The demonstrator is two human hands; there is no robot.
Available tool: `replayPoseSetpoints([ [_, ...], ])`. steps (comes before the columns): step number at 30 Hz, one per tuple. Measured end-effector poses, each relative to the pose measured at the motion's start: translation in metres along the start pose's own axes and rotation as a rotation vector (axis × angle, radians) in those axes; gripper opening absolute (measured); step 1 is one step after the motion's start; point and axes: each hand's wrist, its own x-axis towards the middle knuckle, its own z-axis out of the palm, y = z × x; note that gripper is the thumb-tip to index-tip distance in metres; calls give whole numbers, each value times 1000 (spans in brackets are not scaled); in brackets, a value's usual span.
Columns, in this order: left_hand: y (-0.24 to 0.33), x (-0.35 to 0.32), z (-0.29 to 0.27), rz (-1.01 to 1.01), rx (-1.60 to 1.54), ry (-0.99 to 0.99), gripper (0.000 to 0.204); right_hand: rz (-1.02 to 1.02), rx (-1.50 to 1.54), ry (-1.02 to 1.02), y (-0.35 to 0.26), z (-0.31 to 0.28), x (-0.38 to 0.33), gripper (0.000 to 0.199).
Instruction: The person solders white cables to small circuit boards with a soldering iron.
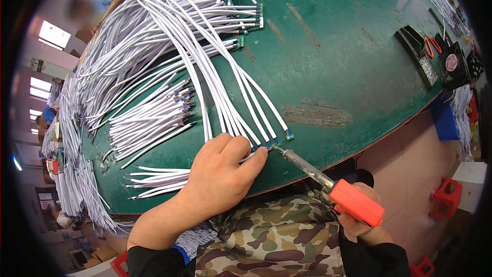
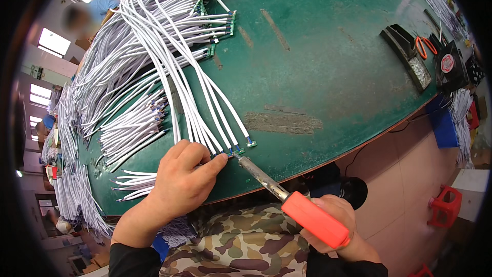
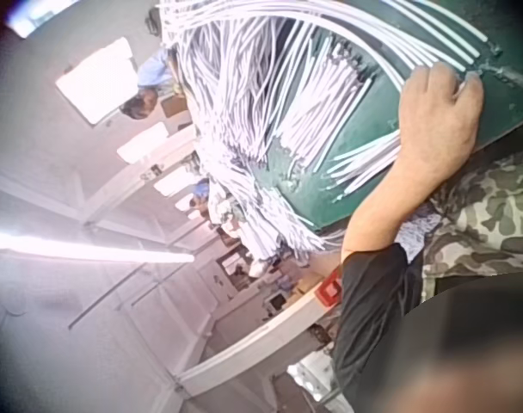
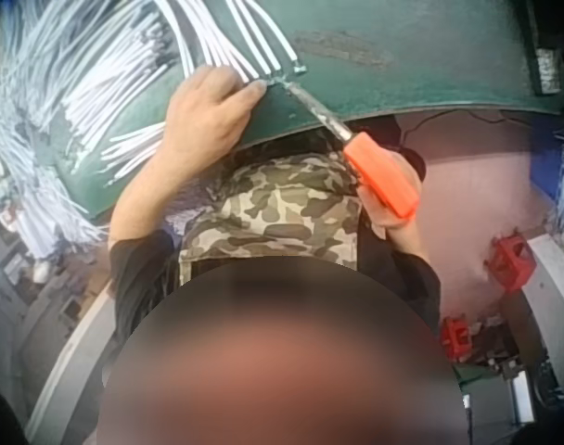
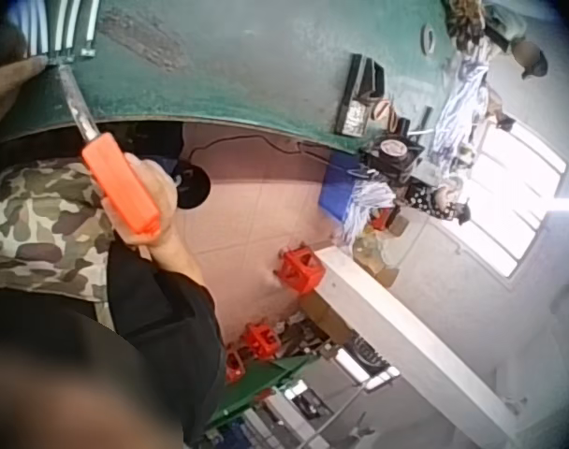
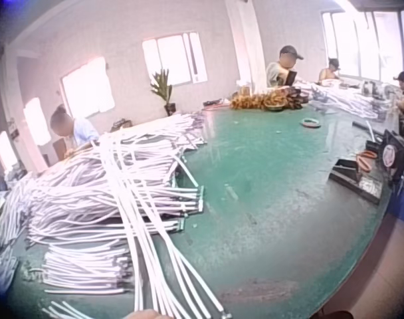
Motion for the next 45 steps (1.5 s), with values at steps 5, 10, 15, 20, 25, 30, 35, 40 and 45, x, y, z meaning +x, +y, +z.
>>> replayPoseSetpoints([
  [5,0,1,1,11,7,-8,38,151,25,134,-10,11,6,15],
  [10,0,1,0,11,8,-15,37,158,3,76,-11,8,9,13],
  [15,1,2,0,12,13,-22,36,144,11,104,-9,11,7,18],
  [20,1,3,-1,12,16,-33,36,146,8,98,-8,12,5,21],
  [25,2,4,-2,9,12,-34,36,149,30,129,-8,15,7,20],
  [30,2,4,-1,4,19,-45,35,152,26,95,-7,13,7,18],
  [35,3,5,-2,6,21,-49,35,176,65,191,-9,17,4,17],
  [40,3,5,-2,9,21,-44,35,10,7,-15,-1,-2,4,68],
  [45,2,4,-2,9,24,-48,35,15,18,-18,1,0,3,64],
])
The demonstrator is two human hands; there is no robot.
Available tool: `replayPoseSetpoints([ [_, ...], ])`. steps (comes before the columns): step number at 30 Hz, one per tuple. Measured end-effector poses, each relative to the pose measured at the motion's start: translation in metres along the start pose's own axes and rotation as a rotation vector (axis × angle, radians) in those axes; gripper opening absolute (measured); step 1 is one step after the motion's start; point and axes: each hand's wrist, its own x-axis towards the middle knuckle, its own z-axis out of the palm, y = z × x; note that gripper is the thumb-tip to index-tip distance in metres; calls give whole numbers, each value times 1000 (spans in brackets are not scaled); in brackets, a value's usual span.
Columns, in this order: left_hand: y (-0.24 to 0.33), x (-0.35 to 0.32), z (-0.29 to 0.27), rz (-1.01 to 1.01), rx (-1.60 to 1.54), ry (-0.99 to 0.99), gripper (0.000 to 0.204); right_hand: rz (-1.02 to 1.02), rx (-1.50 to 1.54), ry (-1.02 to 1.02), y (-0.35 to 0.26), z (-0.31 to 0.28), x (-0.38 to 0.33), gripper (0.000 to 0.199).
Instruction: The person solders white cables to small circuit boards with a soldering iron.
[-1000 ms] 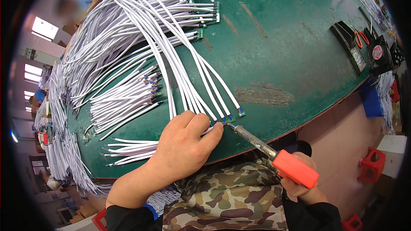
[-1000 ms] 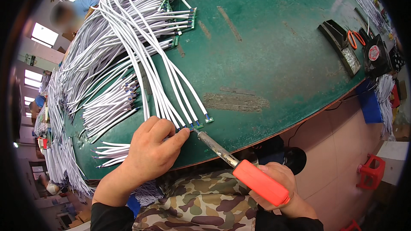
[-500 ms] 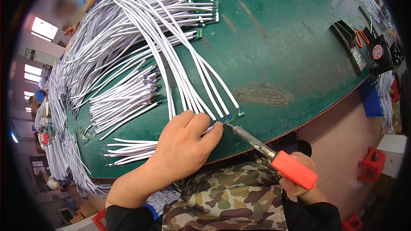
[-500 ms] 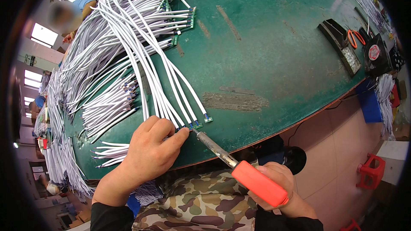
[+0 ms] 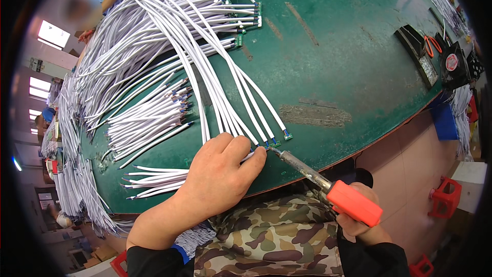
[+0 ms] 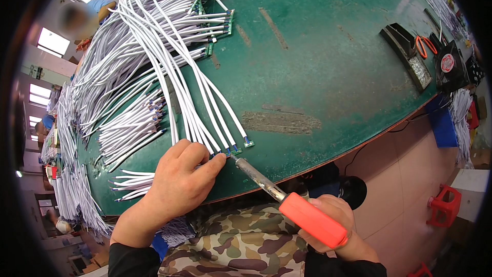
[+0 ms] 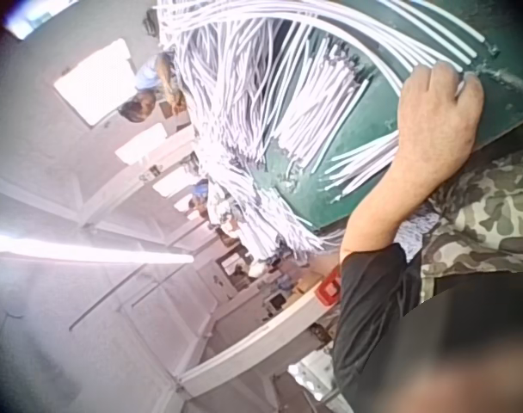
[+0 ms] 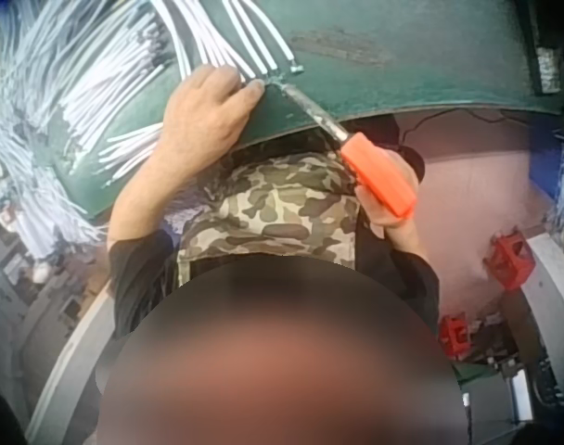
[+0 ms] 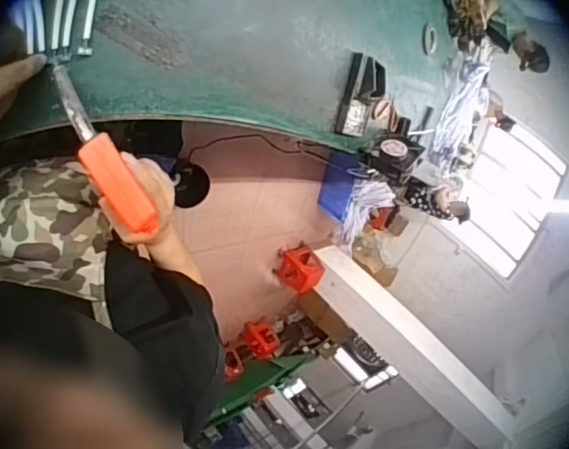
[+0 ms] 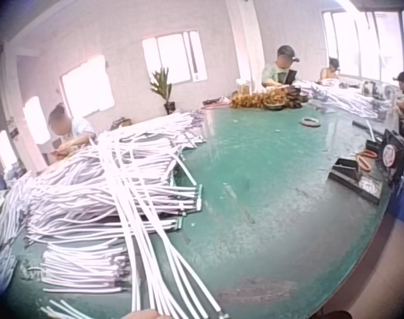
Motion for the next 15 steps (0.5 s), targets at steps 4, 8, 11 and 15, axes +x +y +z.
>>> replayPoseSetpoints([
  [4,0,1,-1,5,-6,7,34,138,-7,131,-10,10,6,22],
  [8,0,1,-1,9,7,4,33,158,-4,119,-11,12,6,21],
  [11,-1,2,-2,19,6,0,33,148,-1,134,-9,13,4,19],
  [15,-3,3,-2,34,-9,-11,32,147,-3,114,-8,11,4,18],
])
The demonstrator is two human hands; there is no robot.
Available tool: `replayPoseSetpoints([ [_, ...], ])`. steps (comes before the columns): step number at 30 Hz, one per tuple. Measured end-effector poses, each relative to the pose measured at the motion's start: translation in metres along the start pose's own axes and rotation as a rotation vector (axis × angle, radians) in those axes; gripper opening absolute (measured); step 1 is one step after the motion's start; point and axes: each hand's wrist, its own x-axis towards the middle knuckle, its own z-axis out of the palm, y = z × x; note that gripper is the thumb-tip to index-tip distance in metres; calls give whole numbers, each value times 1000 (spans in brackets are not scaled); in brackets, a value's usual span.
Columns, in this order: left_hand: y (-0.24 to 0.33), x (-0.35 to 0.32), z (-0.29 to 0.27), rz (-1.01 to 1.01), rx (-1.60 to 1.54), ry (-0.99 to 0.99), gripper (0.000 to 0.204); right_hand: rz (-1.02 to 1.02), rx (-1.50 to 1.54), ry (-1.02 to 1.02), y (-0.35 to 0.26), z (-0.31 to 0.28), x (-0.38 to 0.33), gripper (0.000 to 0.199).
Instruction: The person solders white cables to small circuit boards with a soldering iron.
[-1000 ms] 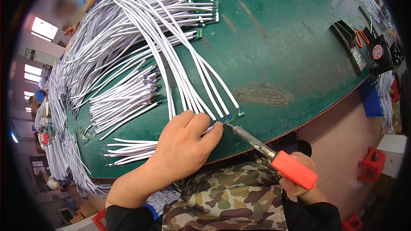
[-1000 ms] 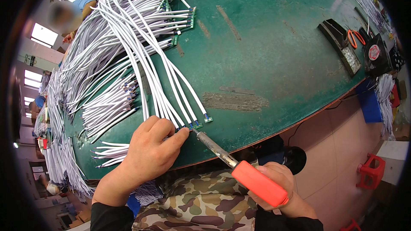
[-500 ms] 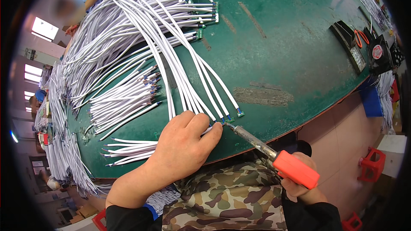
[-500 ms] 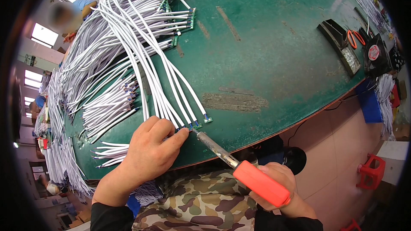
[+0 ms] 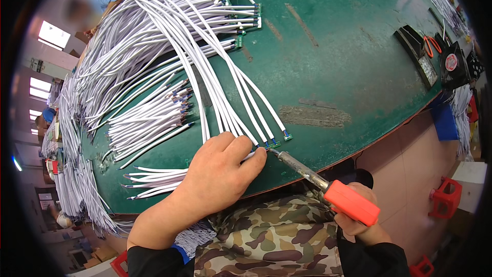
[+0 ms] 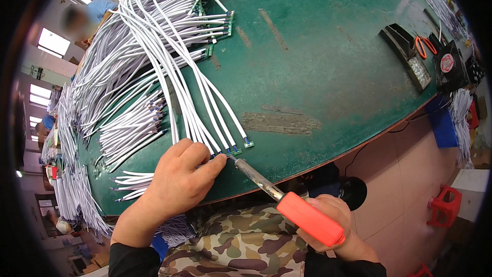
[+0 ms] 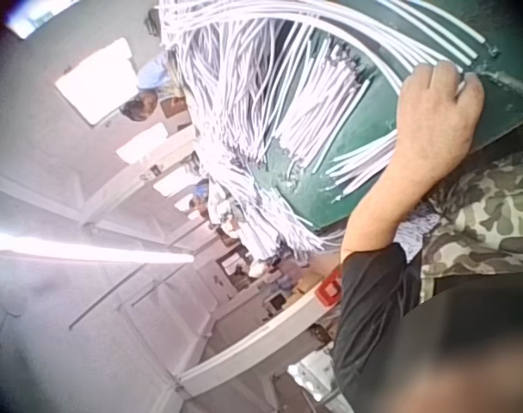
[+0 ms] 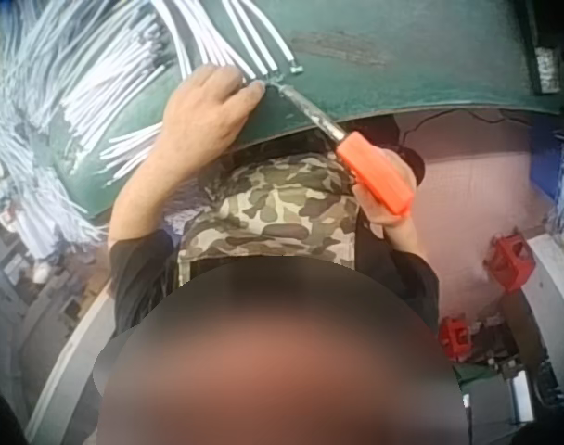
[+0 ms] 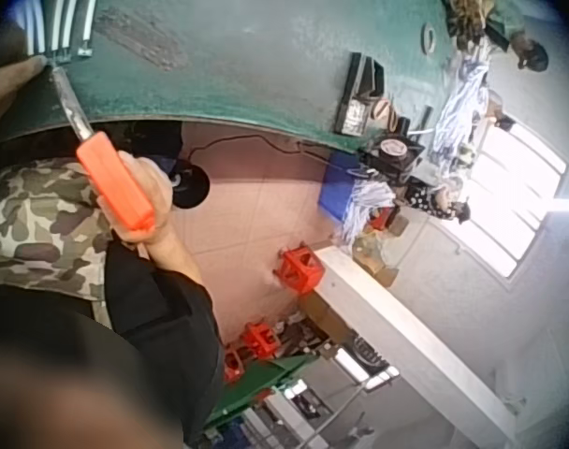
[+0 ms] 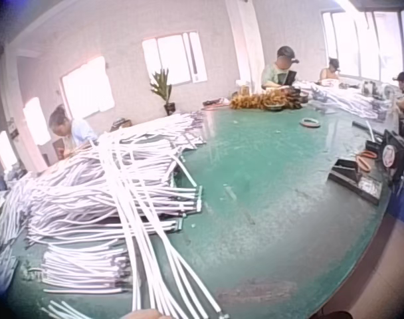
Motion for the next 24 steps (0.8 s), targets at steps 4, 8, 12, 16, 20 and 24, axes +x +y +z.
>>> replayPoseSetpoints([
  [4,-1,1,0,6,-8,4,31,-17,0,5,2,2,0,19],
  [8,1,1,0,4,-2,3,31,-8,-3,8,0,2,1,19],
  [12,0,1,-1,0,-2,1,32,-17,1,9,0,2,3,19],
  [16,1,1,0,-3,0,-1,32,-29,-30,10,2,-1,-2,21],
  [20,0,1,0,1,-5,-4,32,-25,1,48,0,1,0,23],
  [24,-1,0,-2,-6,0,-8,32,-15,-15,29,0,1,0,23],
])
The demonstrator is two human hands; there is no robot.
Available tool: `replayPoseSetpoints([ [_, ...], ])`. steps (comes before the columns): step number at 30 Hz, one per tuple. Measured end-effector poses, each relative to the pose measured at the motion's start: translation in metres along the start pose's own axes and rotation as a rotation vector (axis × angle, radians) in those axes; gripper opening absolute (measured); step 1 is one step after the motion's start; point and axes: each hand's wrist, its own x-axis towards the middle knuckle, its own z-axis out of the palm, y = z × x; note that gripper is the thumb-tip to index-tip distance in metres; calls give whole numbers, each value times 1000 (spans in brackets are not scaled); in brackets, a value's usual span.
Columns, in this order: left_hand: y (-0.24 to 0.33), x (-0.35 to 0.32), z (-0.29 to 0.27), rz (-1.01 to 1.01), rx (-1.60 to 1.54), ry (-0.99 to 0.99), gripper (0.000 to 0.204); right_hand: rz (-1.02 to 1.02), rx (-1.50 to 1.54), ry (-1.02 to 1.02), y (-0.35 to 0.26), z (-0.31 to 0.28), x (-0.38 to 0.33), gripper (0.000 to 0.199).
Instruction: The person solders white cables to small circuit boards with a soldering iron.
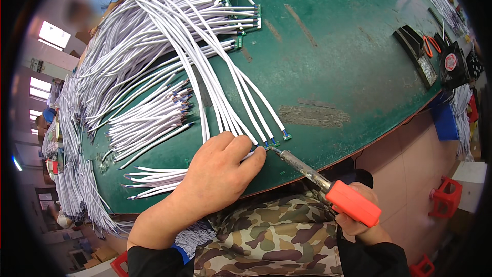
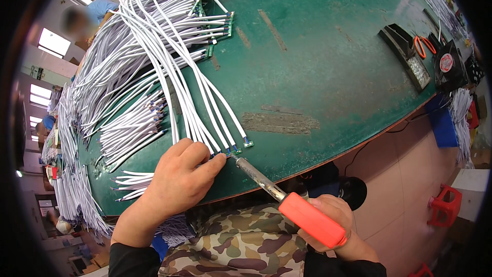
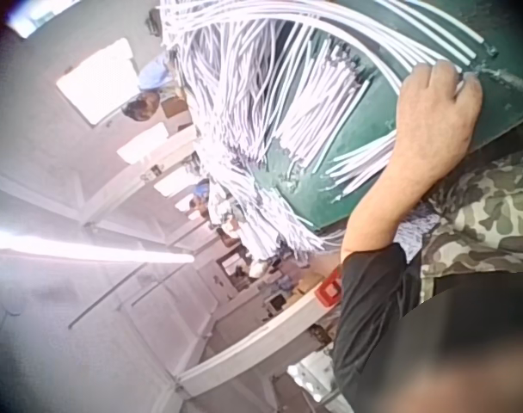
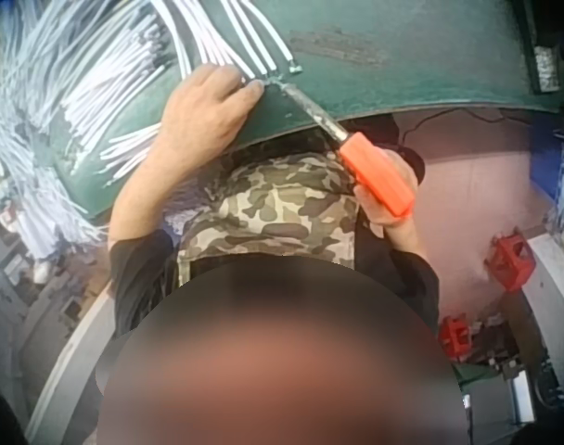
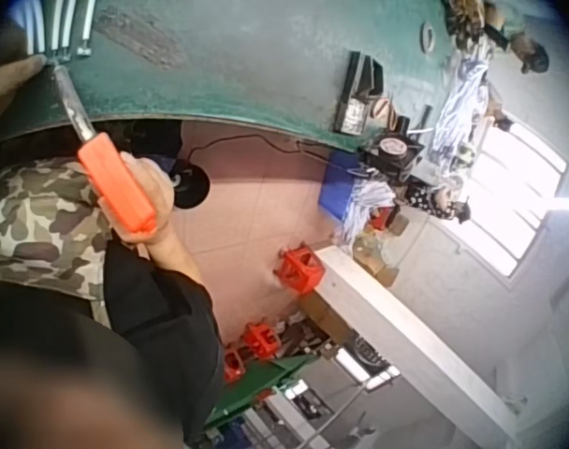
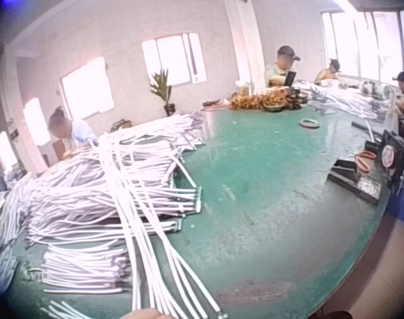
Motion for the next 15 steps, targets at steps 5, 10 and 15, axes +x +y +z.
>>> replayPoseSetpoints([
  [5,4,-2,-5,-26,24,-16,33,-28,18,-20,12,-6,-12,21],
  [10,-12,-25,-26,-193,31,99,26,-108,-123,-109,19,-14,-25,47],
  [15,-60,-65,-30,-420,248,48,22,-89,-46,-73,23,-14,-27,51],
])
